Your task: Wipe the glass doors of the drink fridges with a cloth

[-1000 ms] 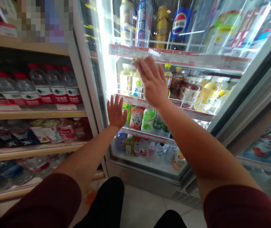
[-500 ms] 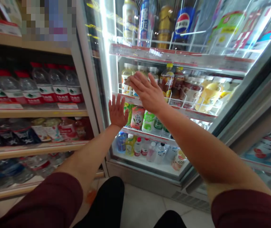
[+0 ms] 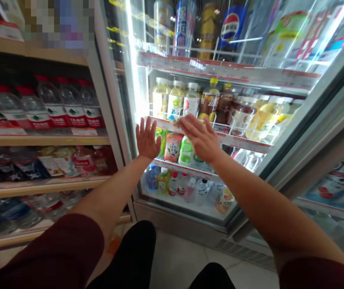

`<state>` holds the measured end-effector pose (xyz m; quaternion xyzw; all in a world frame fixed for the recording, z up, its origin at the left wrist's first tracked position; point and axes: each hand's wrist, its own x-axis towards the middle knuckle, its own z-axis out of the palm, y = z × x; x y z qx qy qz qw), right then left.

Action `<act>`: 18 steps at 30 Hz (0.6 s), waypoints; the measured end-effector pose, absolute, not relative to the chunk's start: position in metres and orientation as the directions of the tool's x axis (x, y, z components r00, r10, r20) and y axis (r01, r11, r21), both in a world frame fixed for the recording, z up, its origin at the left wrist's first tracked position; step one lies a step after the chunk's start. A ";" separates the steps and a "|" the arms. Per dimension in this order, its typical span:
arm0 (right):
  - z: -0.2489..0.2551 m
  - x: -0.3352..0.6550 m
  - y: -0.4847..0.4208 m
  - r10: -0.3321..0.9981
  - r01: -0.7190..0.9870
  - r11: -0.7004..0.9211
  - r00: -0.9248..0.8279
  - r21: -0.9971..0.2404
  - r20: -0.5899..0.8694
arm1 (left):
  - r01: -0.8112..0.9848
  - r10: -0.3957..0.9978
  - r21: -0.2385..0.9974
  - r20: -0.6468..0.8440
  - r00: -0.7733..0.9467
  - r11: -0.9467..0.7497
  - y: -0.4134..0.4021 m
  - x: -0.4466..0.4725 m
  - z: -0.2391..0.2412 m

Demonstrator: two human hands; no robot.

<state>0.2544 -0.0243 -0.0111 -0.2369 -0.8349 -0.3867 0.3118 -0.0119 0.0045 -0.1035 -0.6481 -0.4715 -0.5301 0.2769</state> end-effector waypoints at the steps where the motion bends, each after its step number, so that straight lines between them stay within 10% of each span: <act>1: -0.001 0.261 -0.022 0.150 0.713 0.544 -0.602 0.443 0.784 | 0.905 0.322 0.144 0.947 -0.008 -0.401 0.004 -0.012 -0.103; 5: 0.006 0.278 -0.017 0.052 0.871 0.425 -0.295 0.246 0.954 | 0.910 0.324 0.147 0.946 -0.015 -0.387 0.005 -0.012 -0.103; 12: -0.069 0.280 -0.034 0.190 0.618 0.617 -0.718 0.487 0.670 | 0.906 0.308 0.143 0.951 -0.015 -0.398 0.007 -0.012 -0.104; 18: -0.029 0.285 -0.026 0.145 0.840 0.492 -0.340 0.230 0.929 | 0.906 0.321 0.156 0.947 -0.024 -0.394 0.006 -0.012 -0.103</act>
